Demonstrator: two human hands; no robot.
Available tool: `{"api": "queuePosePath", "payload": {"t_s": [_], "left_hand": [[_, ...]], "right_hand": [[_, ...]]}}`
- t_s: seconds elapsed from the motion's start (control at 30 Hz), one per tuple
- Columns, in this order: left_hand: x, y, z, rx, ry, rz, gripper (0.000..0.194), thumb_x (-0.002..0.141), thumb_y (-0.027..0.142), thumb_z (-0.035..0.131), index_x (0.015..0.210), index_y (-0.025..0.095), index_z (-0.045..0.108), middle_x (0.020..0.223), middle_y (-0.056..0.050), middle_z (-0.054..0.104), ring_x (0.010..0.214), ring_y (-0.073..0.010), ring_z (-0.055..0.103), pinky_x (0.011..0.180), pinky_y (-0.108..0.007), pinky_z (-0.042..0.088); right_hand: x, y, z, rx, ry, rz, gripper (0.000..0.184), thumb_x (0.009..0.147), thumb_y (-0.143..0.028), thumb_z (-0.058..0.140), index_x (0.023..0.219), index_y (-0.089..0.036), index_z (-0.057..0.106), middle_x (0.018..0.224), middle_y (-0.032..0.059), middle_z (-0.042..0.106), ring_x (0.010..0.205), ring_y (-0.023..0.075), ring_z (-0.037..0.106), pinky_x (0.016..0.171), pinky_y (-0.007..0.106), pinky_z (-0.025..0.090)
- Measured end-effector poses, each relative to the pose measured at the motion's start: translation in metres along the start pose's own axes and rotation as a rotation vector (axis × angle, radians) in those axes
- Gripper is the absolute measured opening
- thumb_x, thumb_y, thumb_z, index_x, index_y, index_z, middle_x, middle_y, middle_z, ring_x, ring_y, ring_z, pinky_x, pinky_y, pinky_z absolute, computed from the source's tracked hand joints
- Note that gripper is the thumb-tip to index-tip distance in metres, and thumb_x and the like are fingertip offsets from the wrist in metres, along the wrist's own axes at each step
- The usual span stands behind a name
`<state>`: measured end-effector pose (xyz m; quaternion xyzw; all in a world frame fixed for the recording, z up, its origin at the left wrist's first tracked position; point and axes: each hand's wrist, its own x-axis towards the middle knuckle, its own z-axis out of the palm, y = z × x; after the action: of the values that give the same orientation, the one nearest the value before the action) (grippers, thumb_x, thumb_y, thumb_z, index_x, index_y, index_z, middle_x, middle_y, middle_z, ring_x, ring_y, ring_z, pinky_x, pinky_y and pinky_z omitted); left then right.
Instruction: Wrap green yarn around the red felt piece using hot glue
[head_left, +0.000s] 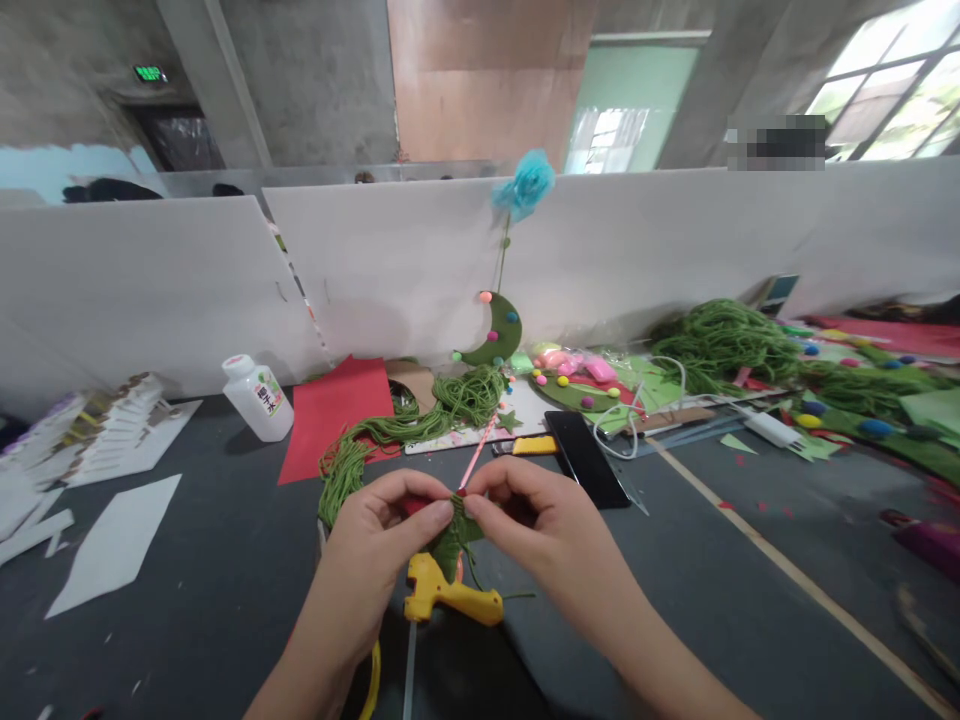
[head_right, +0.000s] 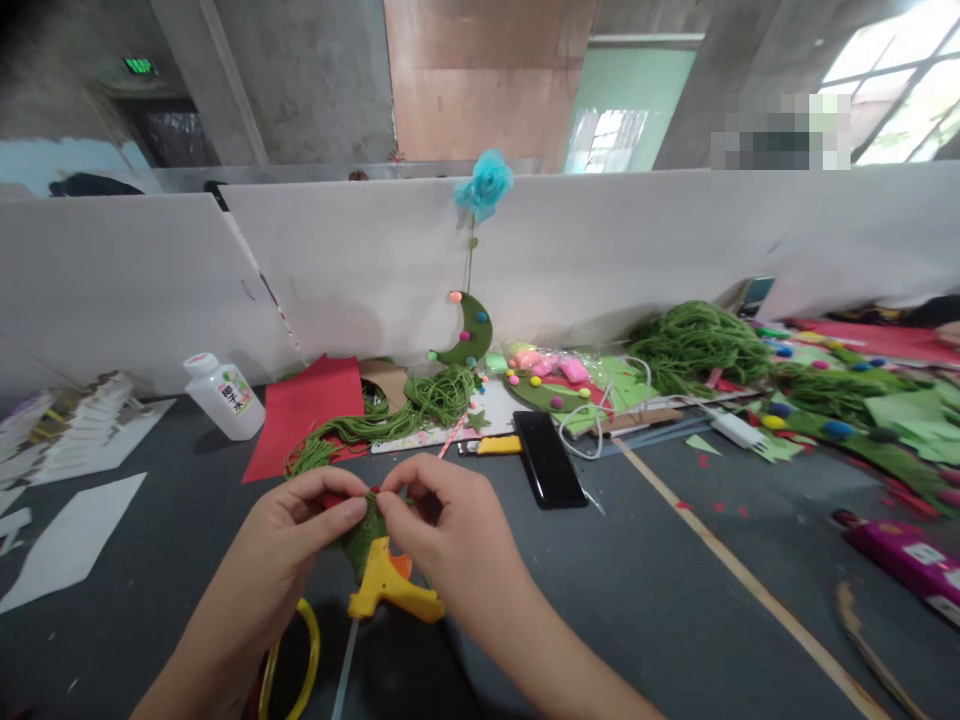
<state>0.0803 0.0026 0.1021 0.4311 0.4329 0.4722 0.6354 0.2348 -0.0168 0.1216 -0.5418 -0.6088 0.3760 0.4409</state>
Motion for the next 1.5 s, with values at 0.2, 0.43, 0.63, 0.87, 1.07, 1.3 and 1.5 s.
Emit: {"api": "queuePosePath", "payload": {"t_s": [0.2, 0.43, 0.63, 0.87, 1.07, 1.3, 1.5], "left_hand": [[0.001, 0.001, -0.002, 0.017, -0.059, -0.039, 0.009, 0.065, 0.023, 0.079, 0.071, 0.019, 0.073, 0.066, 0.003, 0.064, 0.062, -0.0093, 0.053, 0.059, -0.018, 0.042], [0.005, 0.002, -0.011, 0.148, -0.18, -0.023, 0.008, 0.069, 0.025, 0.077, 0.07, 0.019, 0.072, 0.067, 0.002, 0.062, 0.066, -0.0111, 0.052, 0.063, -0.02, 0.04], [0.006, 0.004, -0.012, 0.189, -0.056, 0.075, 0.01, 0.071, 0.025, 0.075, 0.066, 0.018, 0.07, 0.063, 0.004, 0.061, 0.063, -0.01, 0.051, 0.061, -0.019, 0.04], [0.022, -0.007, -0.009, 0.008, 0.191, 0.133, 0.017, 0.069, 0.027, 0.079, 0.073, 0.017, 0.066, 0.052, 0.009, 0.055, 0.041, -0.0036, 0.043, 0.041, -0.015, 0.031], [0.026, -0.007, -0.008, -0.134, 0.18, 0.073, 0.025, 0.067, 0.031, 0.077, 0.071, 0.018, 0.056, 0.055, 0.008, 0.058, 0.042, -0.0056, 0.053, 0.047, -0.017, 0.043], [0.03, -0.005, -0.015, -0.184, 0.176, 0.039, 0.032, 0.063, 0.033, 0.08, 0.072, 0.017, 0.053, 0.052, 0.013, 0.045, 0.032, 0.0015, 0.032, 0.036, -0.013, 0.025], [0.033, 0.0, -0.025, -0.034, 0.201, 0.069, 0.024, 0.066, 0.031, 0.078, 0.072, 0.016, 0.06, 0.042, 0.011, 0.044, 0.03, -0.0018, 0.034, 0.033, -0.014, 0.019]], "right_hand": [[0.0, 0.002, 0.001, -0.044, 0.008, -0.031, 0.01, 0.077, -0.022, 0.054, 0.07, -0.018, 0.059, 0.057, -0.0037, 0.048, 0.053, 0.0115, 0.043, 0.05, 0.023, 0.033], [0.003, 0.001, -0.003, -0.01, -0.038, -0.013, 0.01, 0.076, -0.021, 0.054, 0.067, -0.019, 0.057, 0.056, -0.0042, 0.048, 0.052, 0.0109, 0.042, 0.049, 0.021, 0.033], [0.002, 0.007, -0.002, -0.237, 0.093, -0.154, 0.006, 0.082, -0.022, 0.058, 0.084, -0.018, 0.063, 0.06, -0.0039, 0.051, 0.053, 0.0124, 0.046, 0.051, 0.023, 0.035], [-0.01, 0.01, 0.011, -0.508, 0.108, -0.428, 0.014, 0.091, -0.014, 0.05, 0.084, -0.017, 0.061, 0.071, 0.0016, 0.06, 0.063, 0.0142, 0.055, 0.061, 0.024, 0.039], [-0.008, 0.018, 0.038, -0.639, -0.156, -0.302, 0.014, 0.09, -0.009, 0.053, 0.085, -0.017, 0.063, 0.075, 0.0036, 0.068, 0.066, 0.0164, 0.06, 0.059, 0.025, 0.036], [0.003, 0.024, 0.029, -0.783, -0.419, -0.194, 0.01, 0.088, -0.016, 0.058, 0.084, -0.019, 0.067, 0.082, 0.0029, 0.072, 0.073, 0.0168, 0.066, 0.061, 0.023, 0.039], [-0.001, 0.047, 0.046, -0.97, -0.516, -0.065, 0.024, 0.074, -0.007, 0.063, 0.097, -0.01, 0.069, 0.095, 0.0181, 0.071, 0.084, 0.0324, 0.069, 0.064, 0.034, 0.049]]}}
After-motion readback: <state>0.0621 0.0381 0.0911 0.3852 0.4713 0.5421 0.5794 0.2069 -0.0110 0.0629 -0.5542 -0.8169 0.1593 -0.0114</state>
